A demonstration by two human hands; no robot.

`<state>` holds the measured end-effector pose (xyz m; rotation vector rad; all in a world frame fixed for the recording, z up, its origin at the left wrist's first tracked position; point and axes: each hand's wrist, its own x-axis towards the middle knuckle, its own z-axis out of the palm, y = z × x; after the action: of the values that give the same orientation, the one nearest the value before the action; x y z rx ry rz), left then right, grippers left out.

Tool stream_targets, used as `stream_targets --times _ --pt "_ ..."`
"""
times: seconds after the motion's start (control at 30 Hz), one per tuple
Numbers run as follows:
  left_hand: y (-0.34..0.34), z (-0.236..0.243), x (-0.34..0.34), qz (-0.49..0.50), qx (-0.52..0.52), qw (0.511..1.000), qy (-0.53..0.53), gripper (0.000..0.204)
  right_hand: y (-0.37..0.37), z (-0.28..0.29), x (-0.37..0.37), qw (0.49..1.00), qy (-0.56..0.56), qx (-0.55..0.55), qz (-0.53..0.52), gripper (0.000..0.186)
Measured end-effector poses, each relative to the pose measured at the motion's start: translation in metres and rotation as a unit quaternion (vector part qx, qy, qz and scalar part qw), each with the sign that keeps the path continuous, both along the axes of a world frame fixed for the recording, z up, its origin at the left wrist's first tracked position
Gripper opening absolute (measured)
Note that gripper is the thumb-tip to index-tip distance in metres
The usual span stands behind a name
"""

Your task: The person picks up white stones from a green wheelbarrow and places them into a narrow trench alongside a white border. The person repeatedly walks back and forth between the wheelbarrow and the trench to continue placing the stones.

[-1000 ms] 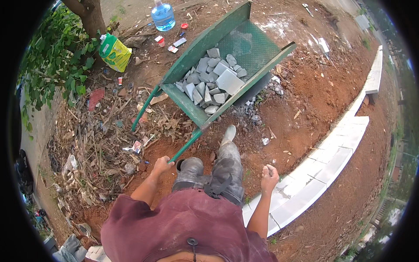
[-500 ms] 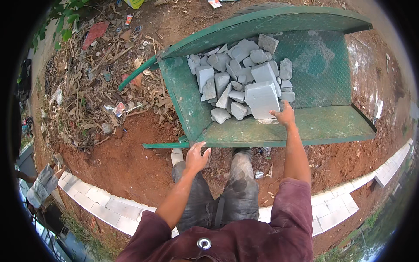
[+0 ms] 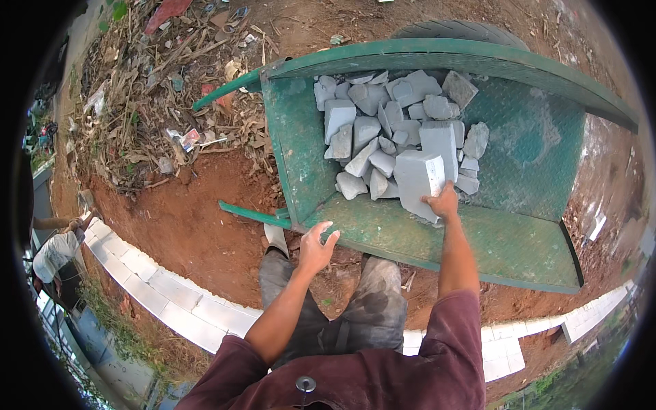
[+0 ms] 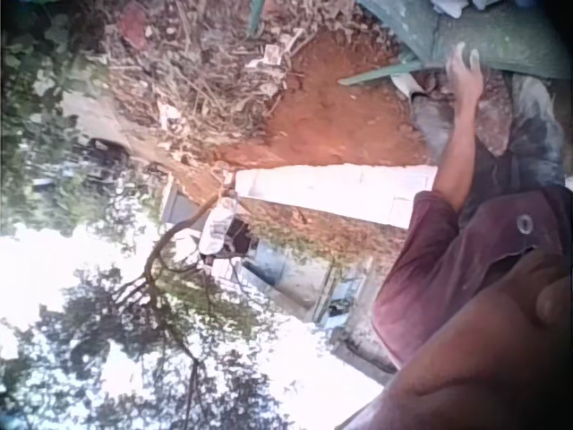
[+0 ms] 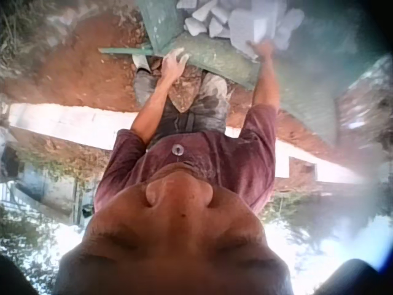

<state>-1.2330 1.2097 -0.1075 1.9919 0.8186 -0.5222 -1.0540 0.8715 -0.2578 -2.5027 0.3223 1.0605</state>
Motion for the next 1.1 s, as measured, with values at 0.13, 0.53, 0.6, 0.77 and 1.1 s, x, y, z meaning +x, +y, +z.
stream_targets --times 0.13,0.53,0.6,0.77,1.1 --pt "0.006 0.013 0.022 -0.026 -0.004 1.000 -0.011 0.055 0.058 0.067 -0.015 0.993 -0.100 -0.047 0.028 0.070" --pt "0.082 0.052 0.072 -0.283 -0.062 0.953 -0.091 0.124 0.158 0.206 0.012 0.901 0.049 0.316 0.292 0.085" --pt "0.084 0.061 0.057 -0.190 -0.106 0.976 -0.032 0.110 0.168 0.201 0.022 0.878 0.153 0.363 0.273 0.086" --pt "0.063 0.085 0.011 -0.045 0.030 0.998 0.035 0.087 0.107 0.077 0.068 0.972 -0.068 0.200 0.100 0.096" --pt "0.032 0.121 -0.049 0.213 0.107 0.962 0.131 0.091 0.054 -0.058 0.053 0.981 -0.121 -0.075 -0.132 0.116"
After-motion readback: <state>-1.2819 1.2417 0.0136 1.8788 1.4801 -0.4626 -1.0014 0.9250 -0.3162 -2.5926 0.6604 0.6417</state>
